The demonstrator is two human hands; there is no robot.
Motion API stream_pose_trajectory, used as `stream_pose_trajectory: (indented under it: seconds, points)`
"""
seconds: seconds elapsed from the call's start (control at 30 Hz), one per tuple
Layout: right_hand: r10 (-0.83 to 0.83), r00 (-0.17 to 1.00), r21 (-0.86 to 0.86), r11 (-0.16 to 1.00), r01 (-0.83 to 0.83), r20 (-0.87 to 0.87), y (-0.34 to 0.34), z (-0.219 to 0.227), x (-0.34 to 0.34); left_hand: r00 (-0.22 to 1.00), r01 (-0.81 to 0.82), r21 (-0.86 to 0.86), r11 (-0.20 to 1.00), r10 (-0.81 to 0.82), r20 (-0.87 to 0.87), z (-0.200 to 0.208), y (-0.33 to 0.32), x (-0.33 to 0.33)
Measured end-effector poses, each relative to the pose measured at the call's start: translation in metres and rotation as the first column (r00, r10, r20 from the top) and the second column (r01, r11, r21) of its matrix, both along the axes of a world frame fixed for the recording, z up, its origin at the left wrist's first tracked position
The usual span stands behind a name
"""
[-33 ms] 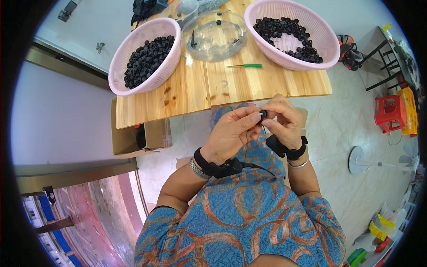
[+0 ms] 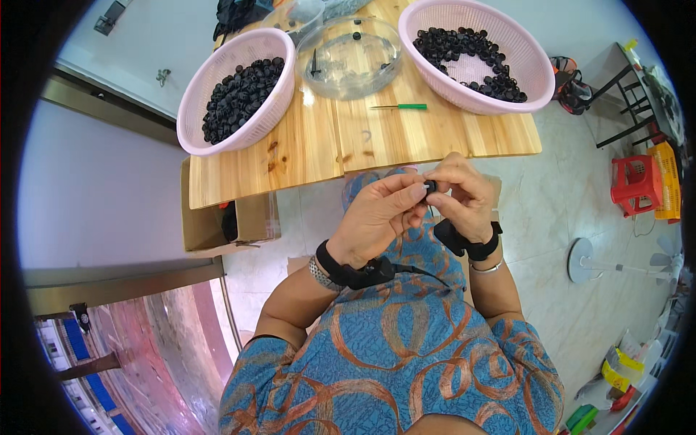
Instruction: The recorder is inspecting and sorting small black plastic shoe components at a table.
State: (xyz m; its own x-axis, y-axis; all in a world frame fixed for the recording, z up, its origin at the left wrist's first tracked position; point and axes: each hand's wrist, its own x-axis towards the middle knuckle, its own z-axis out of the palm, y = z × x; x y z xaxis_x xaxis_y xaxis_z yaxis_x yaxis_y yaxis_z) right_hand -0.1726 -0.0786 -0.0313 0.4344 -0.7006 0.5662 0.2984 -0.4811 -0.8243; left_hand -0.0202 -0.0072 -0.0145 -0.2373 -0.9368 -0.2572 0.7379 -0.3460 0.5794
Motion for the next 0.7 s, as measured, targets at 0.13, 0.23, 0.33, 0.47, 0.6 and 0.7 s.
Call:
stream_pose_trajectory:
  seconds: [0.13,0.23,0.33,0.47,0.6,0.7]
  points:
    - [0.064,0.997,0.038,0.997,-0.066,0.050,-0.003,-0.003,-0.001,0.998,-0.008,-0.021,1.000,0.009,0.057,-0.002,0.003,0.000]
    - [0.081,0.990,0.130,0.987,-0.096,0.116,0.000,-0.003,-0.001,0.996,-0.073,-0.028,0.997,0.074,0.046,-0.004,0.002,0.002]
    - [0.065,0.984,0.273,0.956,-0.109,0.163,0.000,-0.011,-0.004,0.987,-0.160,-0.027,0.987,0.159,-0.015,0.003,-0.002,0.007]
    - [0.024,0.992,0.388,0.919,-0.071,0.124,0.006,-0.008,-0.003,0.968,-0.230,-0.063,0.971,0.222,-0.119,0.009,0.002,0.016]
    - [0.014,1.000,0.361,0.933,-0.010,-0.010,0.012,0.010,0.002,0.960,-0.266,-0.078,0.961,0.256,-0.113,0.006,0.005,0.021]
    - [-0.070,0.993,0.081,0.994,0.077,-0.090,0.011,0.012,0.008,0.947,-0.265,-0.083,0.961,0.242,-0.213,0.000,0.007,0.024]
